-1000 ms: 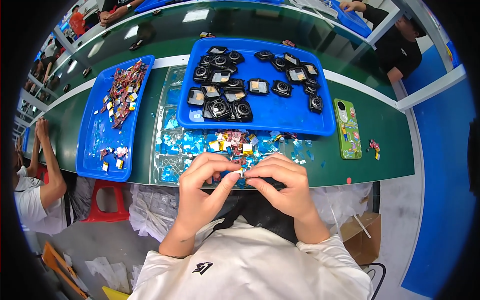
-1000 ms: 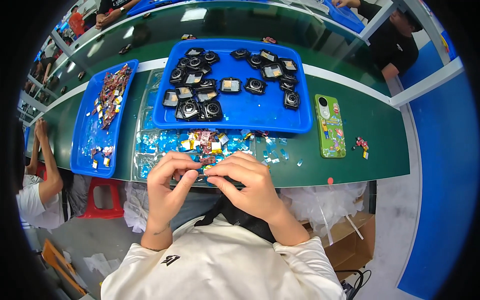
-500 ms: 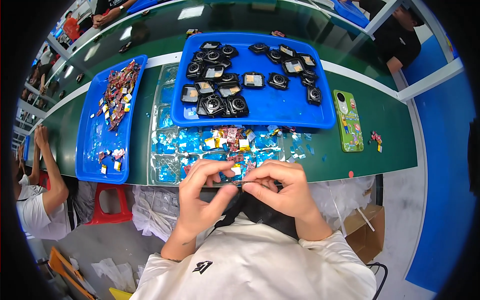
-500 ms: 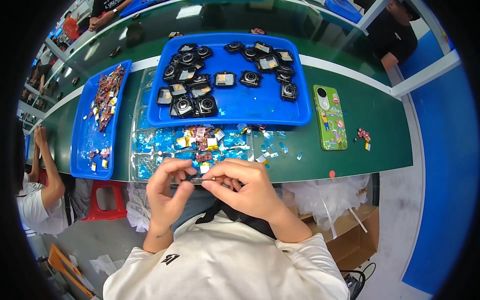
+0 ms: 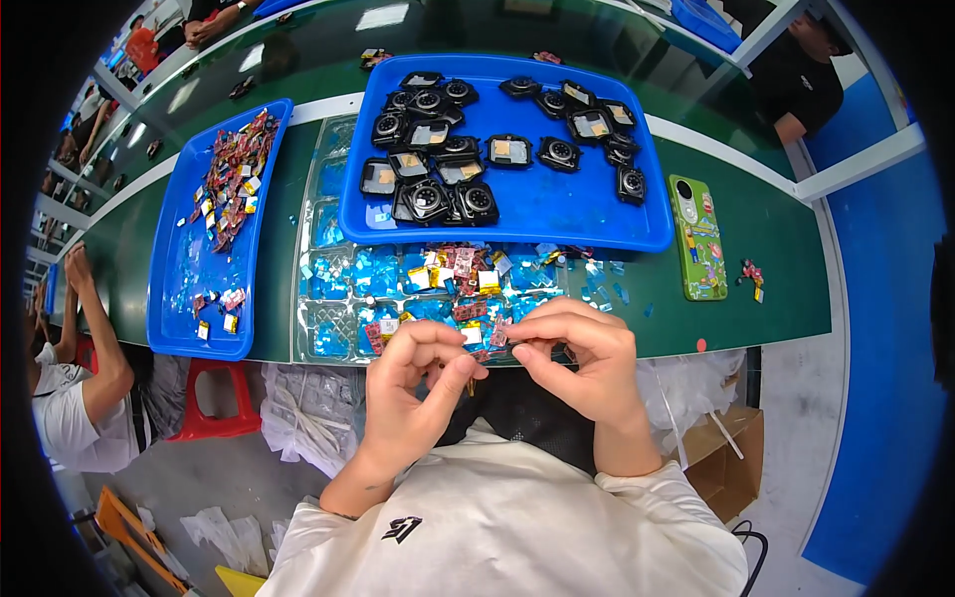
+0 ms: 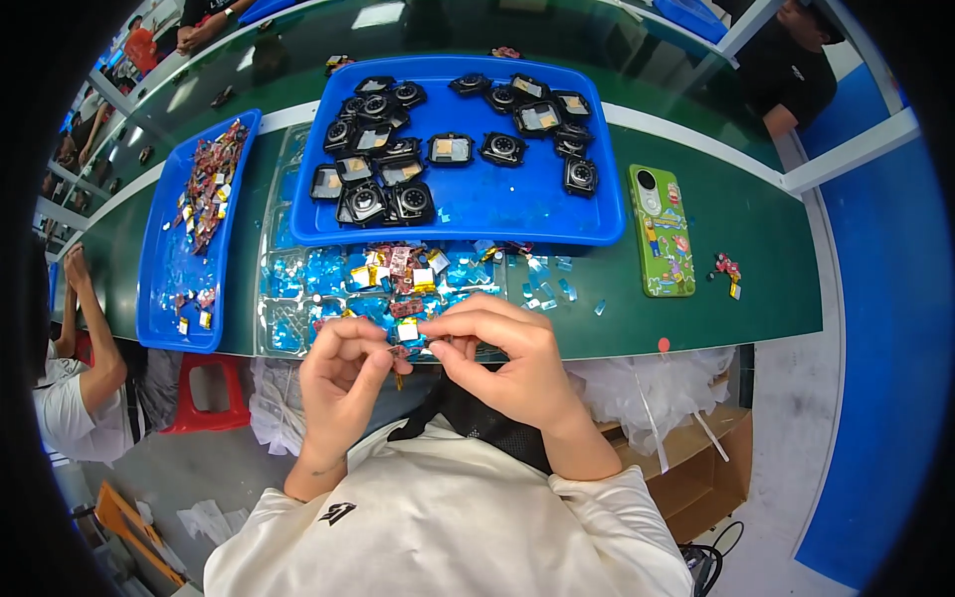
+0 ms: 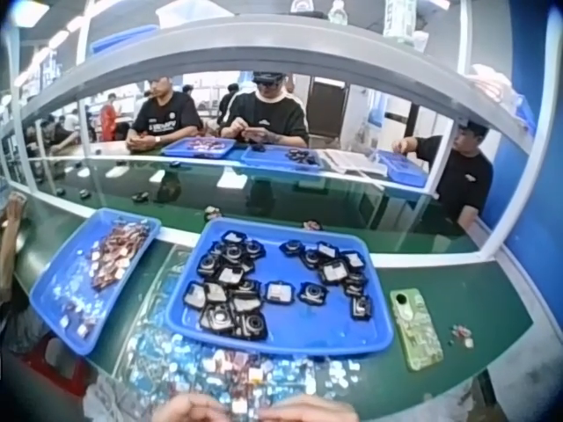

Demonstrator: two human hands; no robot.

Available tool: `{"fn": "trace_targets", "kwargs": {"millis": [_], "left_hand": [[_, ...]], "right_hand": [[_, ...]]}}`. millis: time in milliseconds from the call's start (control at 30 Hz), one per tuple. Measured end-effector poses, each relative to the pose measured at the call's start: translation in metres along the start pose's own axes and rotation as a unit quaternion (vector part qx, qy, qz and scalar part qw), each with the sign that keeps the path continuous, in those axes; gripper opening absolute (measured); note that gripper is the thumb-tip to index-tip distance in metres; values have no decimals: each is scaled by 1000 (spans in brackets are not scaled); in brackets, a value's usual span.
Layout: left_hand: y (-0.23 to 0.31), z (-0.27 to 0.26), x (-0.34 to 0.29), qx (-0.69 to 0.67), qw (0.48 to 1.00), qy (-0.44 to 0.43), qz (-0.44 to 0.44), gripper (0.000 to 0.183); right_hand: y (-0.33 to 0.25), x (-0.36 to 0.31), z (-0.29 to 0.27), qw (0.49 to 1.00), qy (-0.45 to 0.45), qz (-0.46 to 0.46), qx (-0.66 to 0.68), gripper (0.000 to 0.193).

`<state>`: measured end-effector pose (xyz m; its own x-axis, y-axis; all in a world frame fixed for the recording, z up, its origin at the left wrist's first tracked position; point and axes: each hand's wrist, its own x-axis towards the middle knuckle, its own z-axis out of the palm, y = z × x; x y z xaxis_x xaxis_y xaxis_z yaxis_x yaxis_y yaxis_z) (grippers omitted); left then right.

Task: Assembling small colored inserts into black rectangular frames on a production line.

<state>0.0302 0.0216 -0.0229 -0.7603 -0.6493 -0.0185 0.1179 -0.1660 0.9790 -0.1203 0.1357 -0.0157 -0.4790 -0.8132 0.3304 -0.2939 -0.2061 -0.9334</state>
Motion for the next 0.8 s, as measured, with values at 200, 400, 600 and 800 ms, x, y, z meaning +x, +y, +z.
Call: {"fn": "trace_targets", "kwargs": {"millis": [200,400,600,800], "left_hand": [[5,-7,2,112,991,-79,-6,9],[4,-7,0,9,998,-55,-31,7],[4,-8,3,12,996,-87,7,5],[5,-8,3,28,995,-85,40,5]], "right_hand": [[-1,-2,1,999,-16,-21,-18,19],[2,-5,7,994,-16,2,108,14],[0,-8,3,948,-72,138,276,16],[1,-9,6,910,-90,215,344,18]]}}
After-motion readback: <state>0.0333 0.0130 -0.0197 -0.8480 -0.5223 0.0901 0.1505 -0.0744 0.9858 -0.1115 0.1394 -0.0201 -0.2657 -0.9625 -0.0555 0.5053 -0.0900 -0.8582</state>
